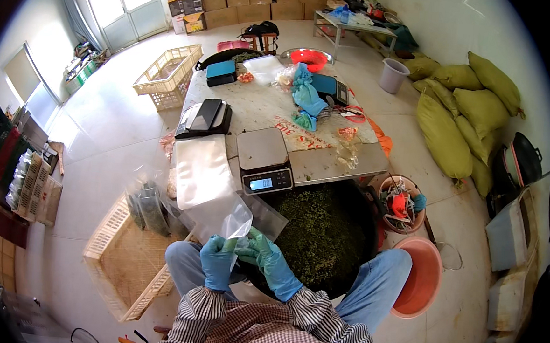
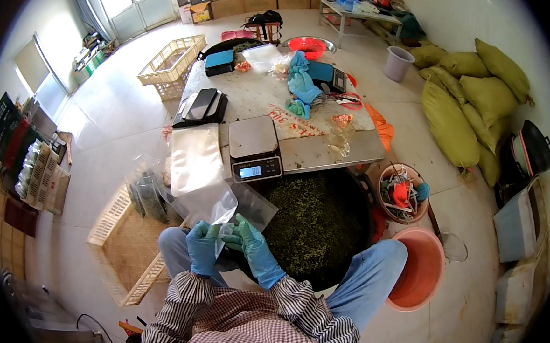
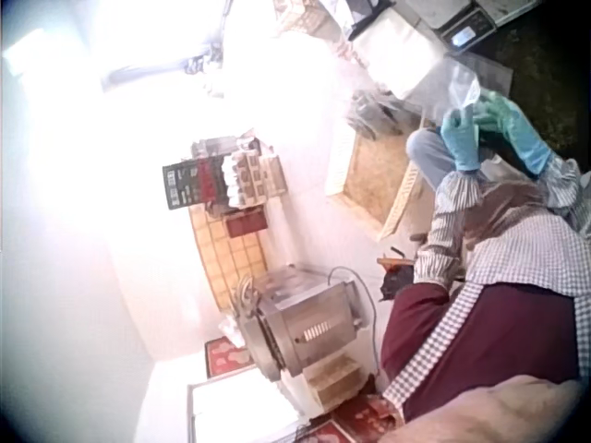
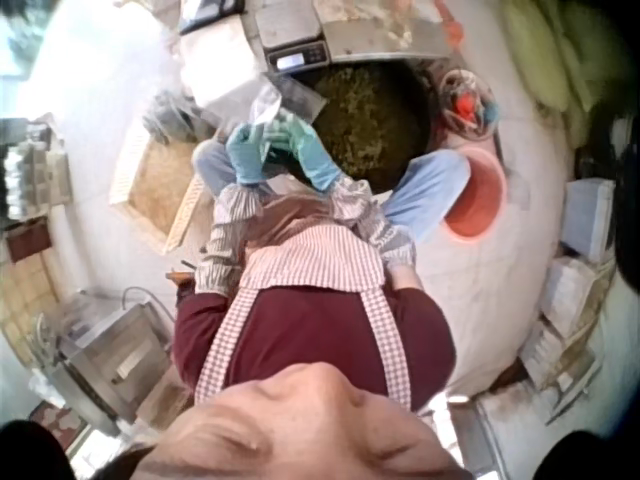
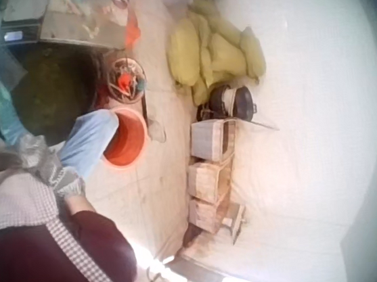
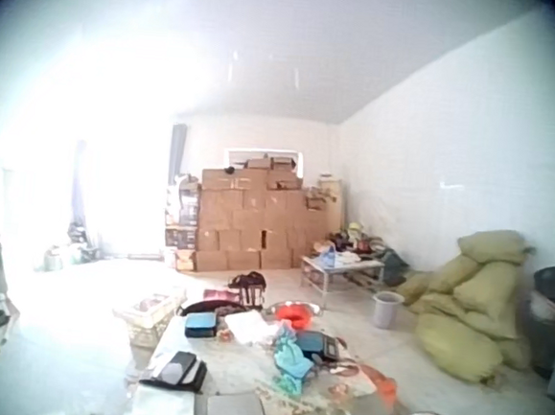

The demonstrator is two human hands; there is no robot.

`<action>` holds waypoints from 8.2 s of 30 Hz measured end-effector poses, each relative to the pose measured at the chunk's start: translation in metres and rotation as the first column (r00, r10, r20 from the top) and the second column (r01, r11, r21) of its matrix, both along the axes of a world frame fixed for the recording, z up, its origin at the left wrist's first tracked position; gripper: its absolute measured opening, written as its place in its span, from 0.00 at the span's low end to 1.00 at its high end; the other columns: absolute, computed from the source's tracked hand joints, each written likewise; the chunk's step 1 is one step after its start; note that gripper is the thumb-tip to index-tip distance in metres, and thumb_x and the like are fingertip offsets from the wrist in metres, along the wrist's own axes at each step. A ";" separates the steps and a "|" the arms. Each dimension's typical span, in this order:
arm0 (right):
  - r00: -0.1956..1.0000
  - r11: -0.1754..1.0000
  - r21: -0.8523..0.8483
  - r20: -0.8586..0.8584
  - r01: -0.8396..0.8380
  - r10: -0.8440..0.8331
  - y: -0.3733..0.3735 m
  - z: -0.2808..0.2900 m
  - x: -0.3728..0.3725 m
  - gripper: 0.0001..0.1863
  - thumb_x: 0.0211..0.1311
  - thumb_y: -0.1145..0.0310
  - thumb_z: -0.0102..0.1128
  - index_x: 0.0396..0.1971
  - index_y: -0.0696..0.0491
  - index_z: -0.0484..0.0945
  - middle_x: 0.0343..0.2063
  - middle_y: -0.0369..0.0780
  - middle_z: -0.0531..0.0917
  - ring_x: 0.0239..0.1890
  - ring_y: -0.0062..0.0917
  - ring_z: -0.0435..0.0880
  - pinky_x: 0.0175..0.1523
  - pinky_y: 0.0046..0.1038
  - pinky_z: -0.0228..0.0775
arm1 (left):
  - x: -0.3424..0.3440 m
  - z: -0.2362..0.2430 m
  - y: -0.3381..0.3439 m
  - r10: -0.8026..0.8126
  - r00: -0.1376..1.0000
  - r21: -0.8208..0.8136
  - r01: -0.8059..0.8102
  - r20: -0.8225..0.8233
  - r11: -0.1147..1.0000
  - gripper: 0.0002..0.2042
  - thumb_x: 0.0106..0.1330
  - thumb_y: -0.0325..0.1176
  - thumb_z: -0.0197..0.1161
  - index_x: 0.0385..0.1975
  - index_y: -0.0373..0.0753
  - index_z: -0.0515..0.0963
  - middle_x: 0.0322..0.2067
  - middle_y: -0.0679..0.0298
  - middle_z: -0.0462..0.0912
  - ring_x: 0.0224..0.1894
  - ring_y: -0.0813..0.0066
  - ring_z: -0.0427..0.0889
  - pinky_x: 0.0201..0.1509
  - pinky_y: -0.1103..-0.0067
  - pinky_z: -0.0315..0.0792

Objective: The person scoops dried green leaves from a large bowl into small plastic bags, weighs each bag on a digital scale, and places the filled bags into a basket. The process is repeated continuously.

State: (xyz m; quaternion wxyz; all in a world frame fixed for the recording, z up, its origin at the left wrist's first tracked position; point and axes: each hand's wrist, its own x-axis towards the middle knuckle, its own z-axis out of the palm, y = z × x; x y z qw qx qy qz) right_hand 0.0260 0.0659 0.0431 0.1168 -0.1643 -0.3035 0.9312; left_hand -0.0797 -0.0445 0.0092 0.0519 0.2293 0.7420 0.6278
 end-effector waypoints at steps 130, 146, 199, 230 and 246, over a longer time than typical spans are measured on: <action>0.887 -0.616 0.651 0.420 -0.443 -0.194 0.075 -0.039 0.105 0.37 0.58 0.45 0.68 0.68 0.37 0.71 0.71 0.47 0.62 0.72 0.46 0.60 0.73 0.60 0.47 | 0.027 0.125 0.005 -0.010 0.994 0.101 0.021 -0.108 0.995 0.16 0.62 0.15 0.65 0.48 0.37 0.85 0.37 0.68 0.76 0.35 0.82 0.73 0.39 0.86 0.68; 0.875 -0.605 0.633 0.379 -0.483 -0.302 0.124 -0.117 -0.022 0.52 0.58 0.25 0.52 0.77 0.37 0.52 0.77 0.45 0.53 0.78 0.52 0.45 0.72 0.71 0.37 | 0.019 0.136 0.043 -0.288 0.933 0.167 0.255 0.218 0.952 0.11 0.66 0.19 0.63 0.45 0.36 0.86 0.37 0.69 0.80 0.35 0.85 0.75 0.38 0.86 0.70; 0.854 0.868 0.220 0.185 0.445 -0.485 0.120 0.014 0.102 0.18 0.67 0.65 0.62 0.55 0.52 0.78 0.48 0.37 0.84 0.49 0.26 0.84 0.53 0.31 0.80 | 0.016 0.089 0.103 -0.254 0.937 -0.256 0.191 -0.238 0.948 0.08 0.61 0.31 0.68 0.39 0.44 0.88 0.35 0.59 0.87 0.35 0.61 0.87 0.40 0.72 0.80; 0.718 0.466 0.660 -0.162 0.589 -0.678 0.096 0.018 0.101 0.21 0.69 0.70 0.61 0.60 0.57 0.76 0.57 0.39 0.79 0.56 0.26 0.78 0.64 0.30 0.70 | 0.096 0.023 0.163 -0.232 0.894 0.100 0.210 0.384 0.973 0.08 0.69 0.31 0.65 0.40 0.33 0.86 0.23 0.65 0.84 0.24 0.83 0.76 0.29 0.80 0.71; 0.924 0.857 0.486 0.220 0.174 -0.312 0.118 0.000 0.109 0.41 0.69 0.79 0.58 0.78 0.43 0.51 0.70 0.36 0.66 0.64 0.24 0.72 0.68 0.26 0.65 | 0.090 0.016 0.167 -0.325 0.809 0.247 0.228 0.490 0.942 0.08 0.70 0.27 0.63 0.42 0.32 0.86 0.29 0.67 0.87 0.31 0.85 0.80 0.34 0.85 0.73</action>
